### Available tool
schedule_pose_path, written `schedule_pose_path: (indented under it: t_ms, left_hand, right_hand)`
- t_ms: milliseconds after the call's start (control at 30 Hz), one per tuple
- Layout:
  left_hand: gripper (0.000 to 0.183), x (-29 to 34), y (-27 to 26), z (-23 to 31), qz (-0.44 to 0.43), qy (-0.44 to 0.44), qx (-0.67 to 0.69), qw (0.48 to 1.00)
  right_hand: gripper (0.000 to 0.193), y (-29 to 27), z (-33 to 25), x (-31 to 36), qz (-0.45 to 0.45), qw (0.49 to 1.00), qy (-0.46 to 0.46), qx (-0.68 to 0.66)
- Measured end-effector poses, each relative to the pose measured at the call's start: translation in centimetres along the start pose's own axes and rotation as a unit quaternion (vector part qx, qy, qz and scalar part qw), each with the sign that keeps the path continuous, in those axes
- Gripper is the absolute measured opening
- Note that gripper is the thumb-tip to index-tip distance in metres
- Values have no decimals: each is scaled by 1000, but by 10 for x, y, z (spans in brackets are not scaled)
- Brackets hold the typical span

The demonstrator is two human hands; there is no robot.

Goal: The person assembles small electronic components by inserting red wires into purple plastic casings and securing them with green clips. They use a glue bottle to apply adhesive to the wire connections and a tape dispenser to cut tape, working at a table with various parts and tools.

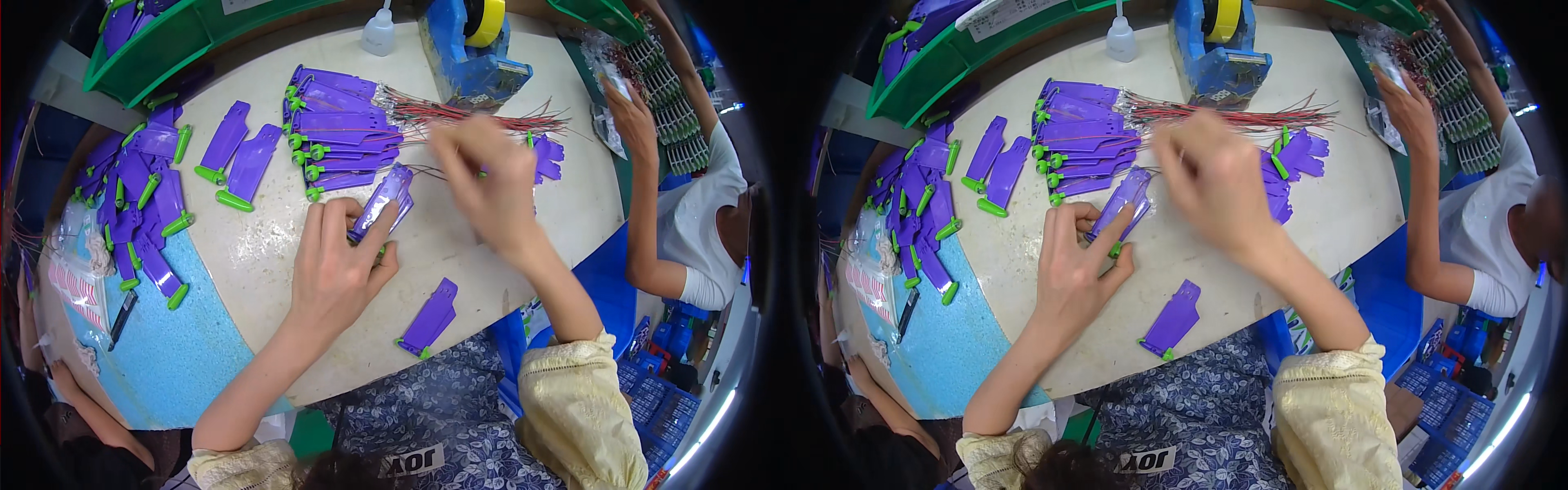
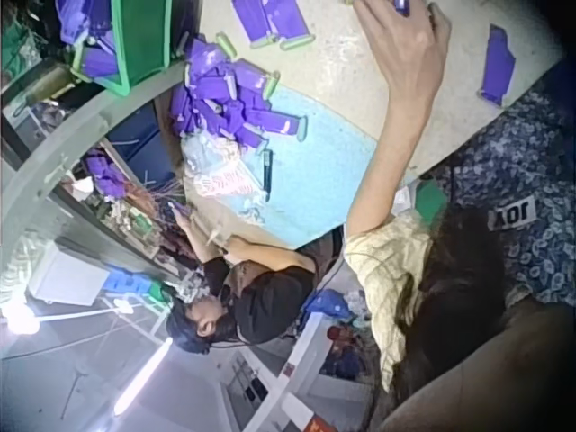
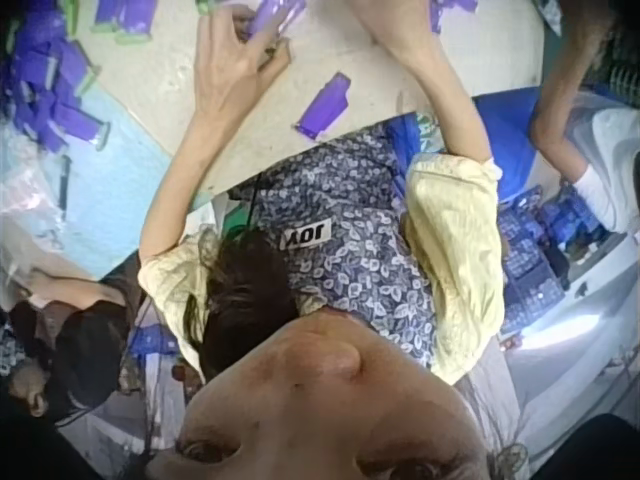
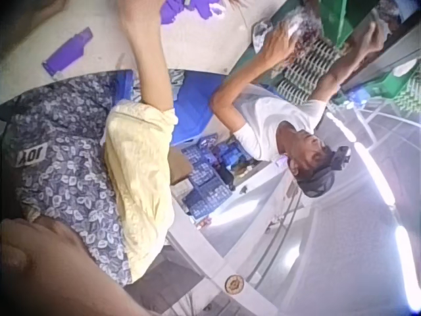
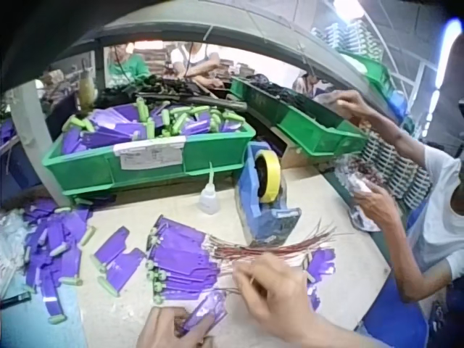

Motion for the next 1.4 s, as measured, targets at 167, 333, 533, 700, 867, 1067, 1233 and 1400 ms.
schedule_pose_path:
  t_ms: [167, 333, 533, 700, 867, 1067, 1233, 1400]
  left_hand:
    - [41, 10, -6, 9, 48, 37, -33, 998]
    - [40, 48, -8, 59, -99, 59, 104, 988]
    - [44, 28, -7, 16, -10, 16, -56, 998]
    - [59, 14, -10, 2, 10, -63, 127, 990]
    - [67, 14, -10, -5, 1, -51, 191, 980]
    - [65, 15, -5, -13, 36, -102, 268, 957]
    - [57, 16, -4, -12, 26, -86, 221, 971]
    - [44, 15, -3, -5, 36, -99, 174, 979]
  right_hand:
    - [13, 32, 33, -62, 47, 995, -34, 86]
    - [12, 46, 28, -82, 37, 986, -50, 156]
    - [14, -35, -56, -46, 97, 983, -127, -87]
    - [15, -15, -54, 23, -139, 984, -113, 18]
    - [12, 22, -33, 25, -200, 975, -78, -60]
    - [9, 14, -25, 31, -328, 914, 139, -192]
    - [12, 20, -23, 40, -303, 917, 119, -230]
    - [9, 15, -16, 24, -310, 923, 75, -215]
Point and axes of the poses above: each hand's wrist, its own x-axis away from the middle knuckle, its own y-axis out of the palm, z = x × y, the point moved 2 cm from there along -x, towards the middle knuckle, and after that the axes turned 4 degrees about y, right-handed, at the moved point
